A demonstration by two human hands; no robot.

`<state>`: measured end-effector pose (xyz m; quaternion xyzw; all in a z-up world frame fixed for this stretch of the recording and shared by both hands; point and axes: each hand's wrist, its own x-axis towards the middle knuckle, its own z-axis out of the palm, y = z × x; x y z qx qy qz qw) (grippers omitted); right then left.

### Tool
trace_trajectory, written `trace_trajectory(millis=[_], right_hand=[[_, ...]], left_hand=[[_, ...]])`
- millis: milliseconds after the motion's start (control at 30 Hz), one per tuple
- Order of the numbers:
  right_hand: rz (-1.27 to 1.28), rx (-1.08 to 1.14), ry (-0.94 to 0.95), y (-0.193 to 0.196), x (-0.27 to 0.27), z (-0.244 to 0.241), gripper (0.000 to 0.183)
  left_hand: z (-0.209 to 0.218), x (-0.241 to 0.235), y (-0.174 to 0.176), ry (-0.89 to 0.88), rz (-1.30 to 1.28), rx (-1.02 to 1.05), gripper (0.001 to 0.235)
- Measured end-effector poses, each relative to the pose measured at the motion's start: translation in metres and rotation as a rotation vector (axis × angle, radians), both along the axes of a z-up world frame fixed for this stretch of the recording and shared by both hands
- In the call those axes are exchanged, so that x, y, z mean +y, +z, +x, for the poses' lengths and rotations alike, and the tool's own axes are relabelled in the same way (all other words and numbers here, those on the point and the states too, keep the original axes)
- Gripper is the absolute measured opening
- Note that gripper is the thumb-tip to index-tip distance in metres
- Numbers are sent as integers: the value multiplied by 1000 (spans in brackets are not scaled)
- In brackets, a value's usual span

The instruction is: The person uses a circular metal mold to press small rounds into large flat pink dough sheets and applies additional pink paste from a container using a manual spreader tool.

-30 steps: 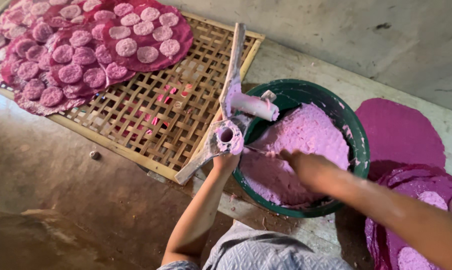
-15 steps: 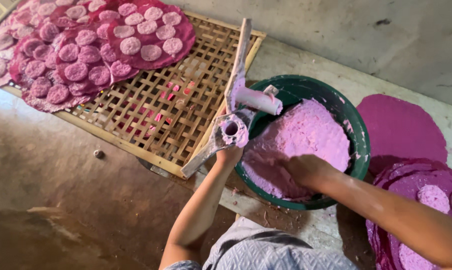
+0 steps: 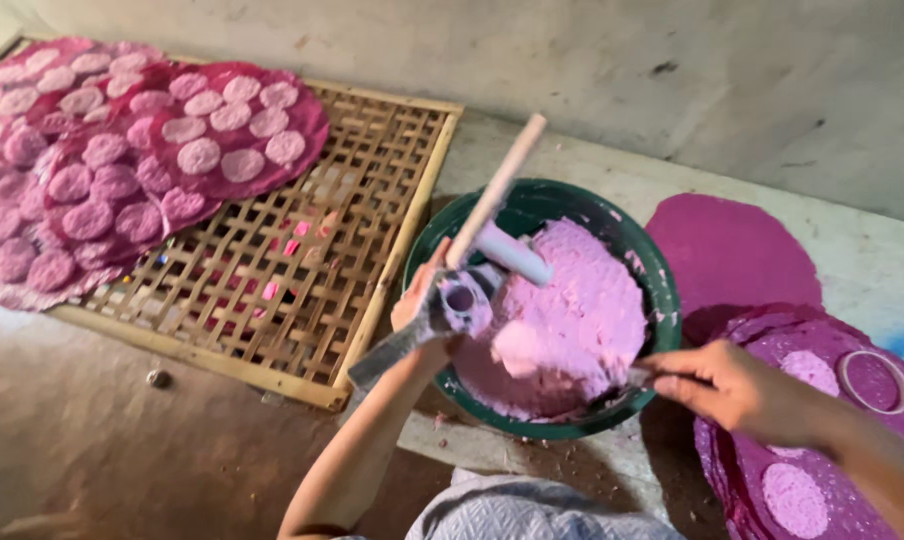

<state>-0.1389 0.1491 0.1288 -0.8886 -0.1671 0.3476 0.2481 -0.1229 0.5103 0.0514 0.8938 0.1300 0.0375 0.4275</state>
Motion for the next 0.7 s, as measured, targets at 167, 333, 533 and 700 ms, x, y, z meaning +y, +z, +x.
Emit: trace_trajectory(millis=[167, 333, 533, 700], right_hand=[[39, -99, 11, 32, 18, 30, 36], [-285, -925, 496, 47, 90, 26, 33], [-289, -1011, 763, 33, 123, -20, 24], [-356, -943, 493, 108, 90, -26, 38]], left_hand=[[-7, -4, 20, -449, 182, -347, 101], [-17, -10, 12, -488, 302, -68, 94], [-29, -14, -2, -509, 52, -279, 87], [-15, 14, 8, -389, 748, -656, 71]])
